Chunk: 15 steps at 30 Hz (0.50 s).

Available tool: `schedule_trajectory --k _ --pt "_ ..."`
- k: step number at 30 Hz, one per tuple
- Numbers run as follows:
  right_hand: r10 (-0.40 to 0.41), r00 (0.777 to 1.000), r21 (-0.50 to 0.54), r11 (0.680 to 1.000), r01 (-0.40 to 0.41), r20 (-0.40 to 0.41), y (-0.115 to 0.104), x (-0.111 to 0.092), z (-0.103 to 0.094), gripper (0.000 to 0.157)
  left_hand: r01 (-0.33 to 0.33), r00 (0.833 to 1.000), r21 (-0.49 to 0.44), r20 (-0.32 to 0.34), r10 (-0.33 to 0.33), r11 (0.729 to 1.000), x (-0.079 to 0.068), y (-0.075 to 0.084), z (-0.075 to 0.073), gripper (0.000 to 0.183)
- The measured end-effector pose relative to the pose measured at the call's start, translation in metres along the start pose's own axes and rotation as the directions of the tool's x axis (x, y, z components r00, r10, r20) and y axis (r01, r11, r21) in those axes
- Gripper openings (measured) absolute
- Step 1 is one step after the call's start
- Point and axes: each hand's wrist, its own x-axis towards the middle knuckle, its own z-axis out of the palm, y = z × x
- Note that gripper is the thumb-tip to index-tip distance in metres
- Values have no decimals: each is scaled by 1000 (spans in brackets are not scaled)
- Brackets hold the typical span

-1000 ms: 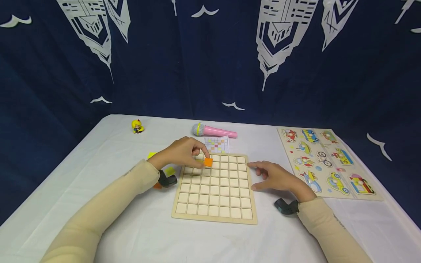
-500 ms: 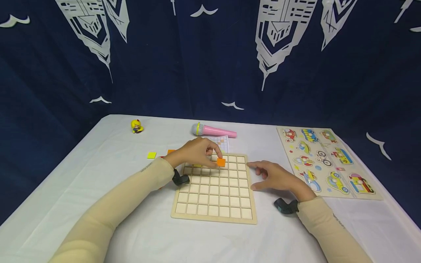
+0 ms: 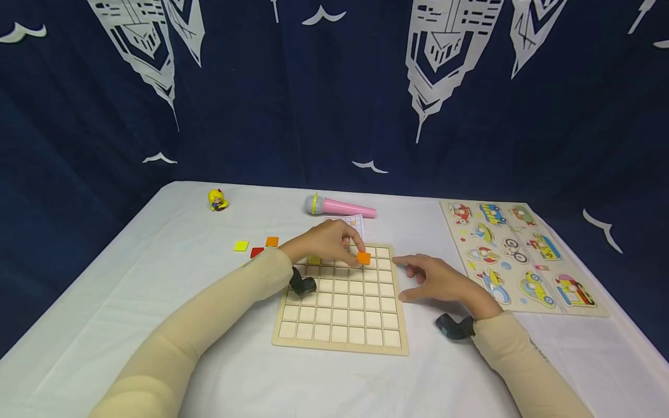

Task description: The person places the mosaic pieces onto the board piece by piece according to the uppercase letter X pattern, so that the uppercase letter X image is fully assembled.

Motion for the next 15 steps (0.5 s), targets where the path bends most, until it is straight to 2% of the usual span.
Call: schedule_trajectory --k 8,15 --pt "-2 1000 -4 1000 2 -2 0 0 0 77 59 998 79 -18 -57 995 9 6 4 22" --pt "-2 1000 -6 1000 2 -5 0 0 0 77 128 991 182 -62 -118 975 15 10 12 20"
